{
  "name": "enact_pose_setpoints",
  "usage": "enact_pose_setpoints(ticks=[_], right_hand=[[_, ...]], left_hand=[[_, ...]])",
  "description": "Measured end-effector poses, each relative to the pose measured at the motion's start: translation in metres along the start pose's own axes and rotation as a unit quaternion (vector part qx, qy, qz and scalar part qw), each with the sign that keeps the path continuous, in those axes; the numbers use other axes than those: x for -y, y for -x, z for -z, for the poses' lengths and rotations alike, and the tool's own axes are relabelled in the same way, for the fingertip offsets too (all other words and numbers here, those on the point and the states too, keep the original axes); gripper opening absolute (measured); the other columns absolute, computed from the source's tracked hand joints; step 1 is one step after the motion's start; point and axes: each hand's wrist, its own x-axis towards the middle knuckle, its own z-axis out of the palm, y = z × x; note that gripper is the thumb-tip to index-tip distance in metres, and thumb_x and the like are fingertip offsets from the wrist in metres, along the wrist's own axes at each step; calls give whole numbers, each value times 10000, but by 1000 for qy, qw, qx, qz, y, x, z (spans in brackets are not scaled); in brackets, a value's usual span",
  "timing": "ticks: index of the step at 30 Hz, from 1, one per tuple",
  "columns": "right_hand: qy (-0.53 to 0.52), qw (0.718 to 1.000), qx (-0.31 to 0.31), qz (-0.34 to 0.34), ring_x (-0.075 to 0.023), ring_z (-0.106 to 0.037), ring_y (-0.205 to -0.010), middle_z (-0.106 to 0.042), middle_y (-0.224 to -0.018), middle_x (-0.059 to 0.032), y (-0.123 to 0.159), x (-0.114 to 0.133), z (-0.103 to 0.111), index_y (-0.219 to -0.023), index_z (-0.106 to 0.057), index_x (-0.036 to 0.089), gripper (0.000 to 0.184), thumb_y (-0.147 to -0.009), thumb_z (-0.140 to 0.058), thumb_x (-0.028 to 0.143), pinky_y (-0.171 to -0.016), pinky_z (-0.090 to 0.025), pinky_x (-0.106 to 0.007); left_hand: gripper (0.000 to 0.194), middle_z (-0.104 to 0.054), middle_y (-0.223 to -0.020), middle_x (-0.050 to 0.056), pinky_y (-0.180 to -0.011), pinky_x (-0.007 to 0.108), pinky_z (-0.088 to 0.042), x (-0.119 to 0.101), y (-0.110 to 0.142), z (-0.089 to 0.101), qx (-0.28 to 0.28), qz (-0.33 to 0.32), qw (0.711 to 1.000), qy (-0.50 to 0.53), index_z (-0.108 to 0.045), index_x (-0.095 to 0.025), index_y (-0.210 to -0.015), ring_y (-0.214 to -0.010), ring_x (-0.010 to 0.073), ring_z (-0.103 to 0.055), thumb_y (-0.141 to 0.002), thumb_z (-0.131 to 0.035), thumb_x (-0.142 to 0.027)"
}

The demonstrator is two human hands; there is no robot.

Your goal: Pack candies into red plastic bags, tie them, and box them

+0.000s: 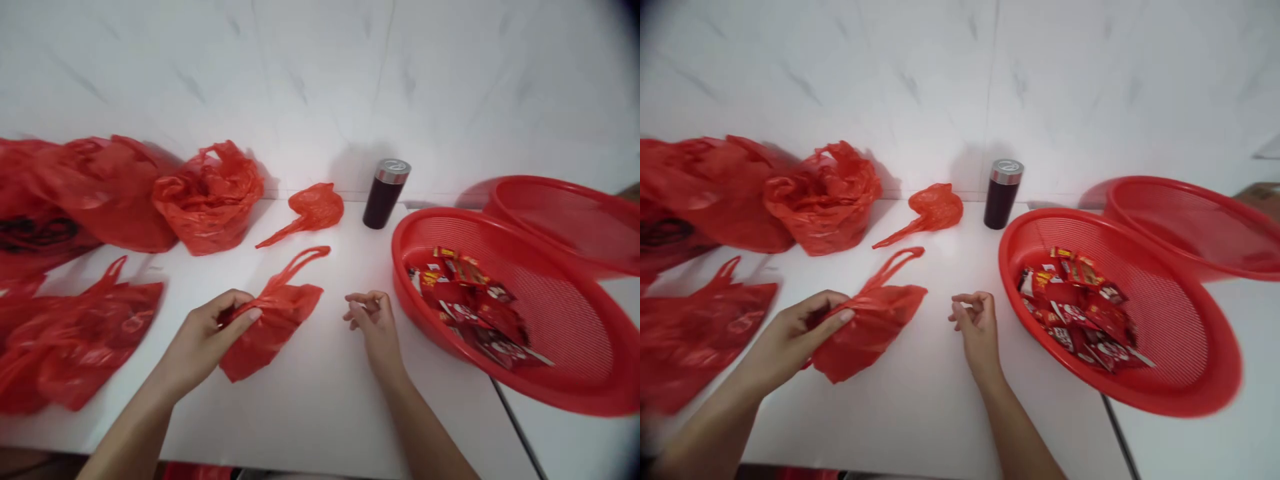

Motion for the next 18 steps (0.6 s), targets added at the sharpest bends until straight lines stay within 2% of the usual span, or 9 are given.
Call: enact_pose_setpoints(ticks=[2,5,8,10,12,14,16,18], right_hand=[[2,1000,0,-12,-121,-615,-661,-659,-961,-16,1,-1,1,-907,-415,233,338,-805,-681,415,-550,-441,-242],[21,1000,3,-21,-121,-604,-659,-658,-951,-18,4,-3,1,-913,-453,230,319,-812,-685,425,-557,-443,-248],[43,999,11,-17,-121,-597,-667,-653,-945,-16,7,-4,0,-912,-483,231,297,-820,-683,429,-571,-450,-254],[53,998,13,-18,-124,-597,-671,-652,-940,-15,8,-5,-1,-914,-495,232,291,-821,-683,433,-578,-453,-258],[58,998,10,-20,-124,-594,-672,-650,-932,-13,9,-7,-1,-919,-503,233,291,-819,-684,437,-578,-453,-258],[62,998,9,-22,-124,-591,-673,-646,-925,-12,8,-8,-3,-919,-506,233,290,-820,-683,441,-577,-452,-256],[64,998,13,-24,-124,-591,-671,-638,-917,-9,8,-10,-5,-915,-501,231,292,-823,-675,446,-574,-449,-254],[68,997,22,-27,-125,-590,-665,-628,-905,-4,7,-13,-6,-912,-492,230,299,-825,-663,458,-570,-445,-255]], left_hand=[[318,-612,-711,-11,-608,252,-481,13,15,25,-61,26,998,7,-645,-235,-813,-665,171,-572,-789,-623,-551],[365,-666,-798,-2,-666,260,-502,35,31,57,-153,68,985,-40,-662,-233,-859,-736,187,-619,-773,-616,-585],[377,-693,-827,4,-702,298,-509,53,39,80,-224,107,963,-102,-671,-232,-882,-742,206,-635,-780,-605,-588],[352,-693,-854,27,-767,368,-515,60,41,89,-270,114,943,-155,-683,-229,-915,-767,239,-637,-778,-627,-548],[355,-668,-991,79,-927,459,-469,60,41,91,-323,83,921,-203,-688,-213,-995,-949,295,-618,-785,-636,-494],[376,-604,-1148,123,-1065,483,-369,54,38,86,-356,25,906,-226,-676,-186,-1073,-1155,317,-533,-819,-610,-455],[353,-578,-1190,122,-1093,442,-355,45,26,72,-341,-32,912,-225,-667,-182,-1093,-1205,283,-510,-862,-576,-432],[308,-591,-1183,94,-1070,401,-394,35,5,50,-275,-80,934,-214,-660,-204,-1100,-1174,241,-541,-889,-565,-408]])
